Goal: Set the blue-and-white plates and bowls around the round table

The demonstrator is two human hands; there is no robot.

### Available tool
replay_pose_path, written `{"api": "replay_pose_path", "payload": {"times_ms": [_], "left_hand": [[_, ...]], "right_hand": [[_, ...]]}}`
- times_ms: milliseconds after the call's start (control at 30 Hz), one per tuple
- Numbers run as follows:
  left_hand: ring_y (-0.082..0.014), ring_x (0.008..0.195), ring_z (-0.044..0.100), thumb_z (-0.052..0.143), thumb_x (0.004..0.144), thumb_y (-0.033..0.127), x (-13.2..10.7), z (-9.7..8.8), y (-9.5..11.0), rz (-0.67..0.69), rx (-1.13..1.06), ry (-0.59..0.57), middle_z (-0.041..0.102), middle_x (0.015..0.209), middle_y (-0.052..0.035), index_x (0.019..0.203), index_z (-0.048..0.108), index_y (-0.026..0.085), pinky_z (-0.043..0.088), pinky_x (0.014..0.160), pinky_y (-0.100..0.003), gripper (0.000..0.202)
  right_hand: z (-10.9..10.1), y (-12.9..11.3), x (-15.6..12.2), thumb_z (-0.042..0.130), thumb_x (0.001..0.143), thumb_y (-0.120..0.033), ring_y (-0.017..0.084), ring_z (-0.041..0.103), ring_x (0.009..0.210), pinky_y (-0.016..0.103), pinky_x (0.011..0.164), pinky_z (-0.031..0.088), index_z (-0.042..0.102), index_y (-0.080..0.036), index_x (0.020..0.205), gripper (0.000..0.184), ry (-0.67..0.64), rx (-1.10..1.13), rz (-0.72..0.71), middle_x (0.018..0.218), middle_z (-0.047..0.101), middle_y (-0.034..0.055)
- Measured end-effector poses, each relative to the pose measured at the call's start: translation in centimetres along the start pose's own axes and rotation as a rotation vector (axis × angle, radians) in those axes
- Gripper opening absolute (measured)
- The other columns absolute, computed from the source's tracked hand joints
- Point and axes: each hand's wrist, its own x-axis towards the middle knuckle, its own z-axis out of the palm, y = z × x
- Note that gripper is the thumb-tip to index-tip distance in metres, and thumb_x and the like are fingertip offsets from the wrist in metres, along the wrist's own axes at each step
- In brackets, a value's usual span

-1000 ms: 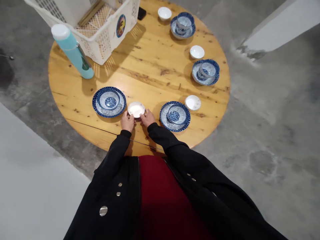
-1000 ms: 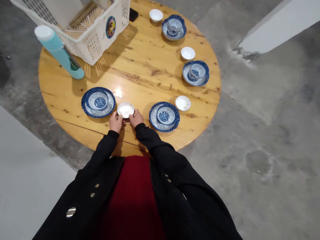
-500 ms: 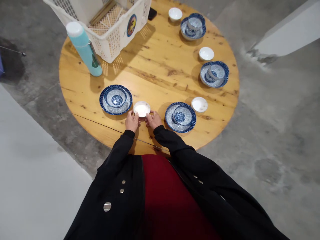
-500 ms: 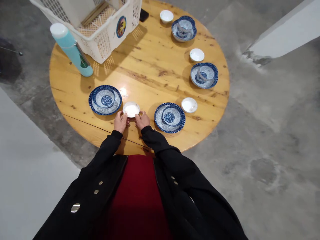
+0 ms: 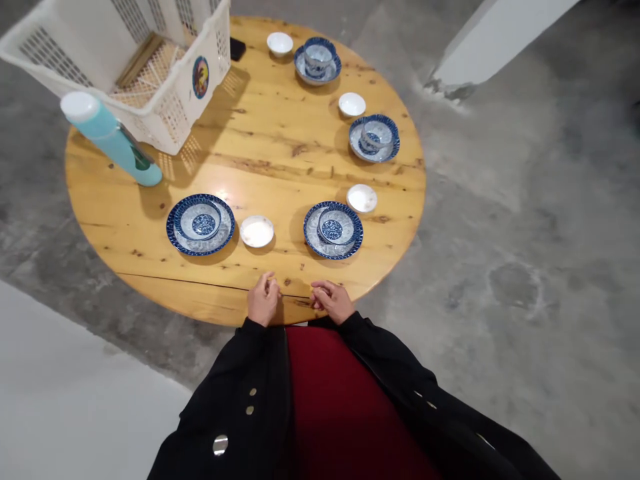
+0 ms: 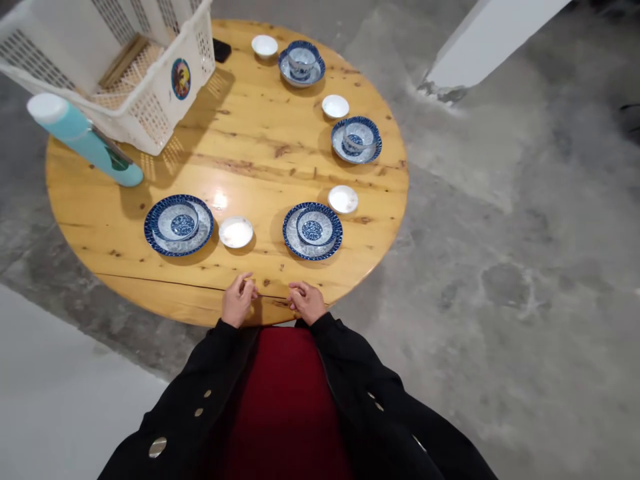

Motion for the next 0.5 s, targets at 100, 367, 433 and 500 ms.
{"api": "replay_pose_path", "payload": {"times_ms": [100,367,433,500], "left_hand": [[-0.0154,0.064,0.068,0.048,0.092,0.035,-1.1,1.1,1.5,0.065,0.116,-0.054,0.072,0.076,-0.0015,0.115,0.065,0.020,0.052,0.069,-0.026,0.031],[-0.0198,0.063,0.067,0.063,0.085,0.031,-4.6,7.6,5.3,0.045,0.098,0.075,0.072,0.072,-0.0013,0.104,0.071,0.025,0.049,0.068,-0.029,0.021],[-0.0191,0.061,0.067,0.063,0.084,0.032,-5.4,11.3,6.2,0.035,0.074,0.082,0.072,0.071,-0.0011,0.104,0.070,0.025,0.048,0.067,-0.029,0.022],[-0.0180,0.058,0.066,0.062,0.084,0.034,-6.1,15.5,7.1,0.027,0.053,0.051,0.071,0.071,-0.0009,0.104,0.070,0.023,0.048,0.064,-0.029,0.023]], "right_hand": [[-1.0,0.4,0.0,0.061,0.067,-0.051,0.012,0.057,0.045,0.024,0.045,0.046,0.060,-0.017,0.093,0.043,0.008,0.040,0.005,0.063,0.066,0.0000],[-9.5,1.4,0.0,0.059,0.067,-0.046,0.012,0.056,0.046,0.025,0.048,0.047,0.063,-0.016,0.091,0.039,-0.070,0.079,-0.071,0.061,0.066,-0.0011],[-14.1,2.2,-0.3,0.060,0.068,-0.047,0.012,0.057,0.047,0.025,0.048,0.047,0.064,-0.016,0.092,0.039,-0.001,0.102,-0.070,0.063,0.067,0.0006],[-19.5,3.4,-0.8,0.061,0.069,-0.047,0.013,0.058,0.049,0.026,0.048,0.048,0.064,-0.015,0.094,0.040,0.064,0.120,-0.068,0.067,0.069,0.0027]]}}
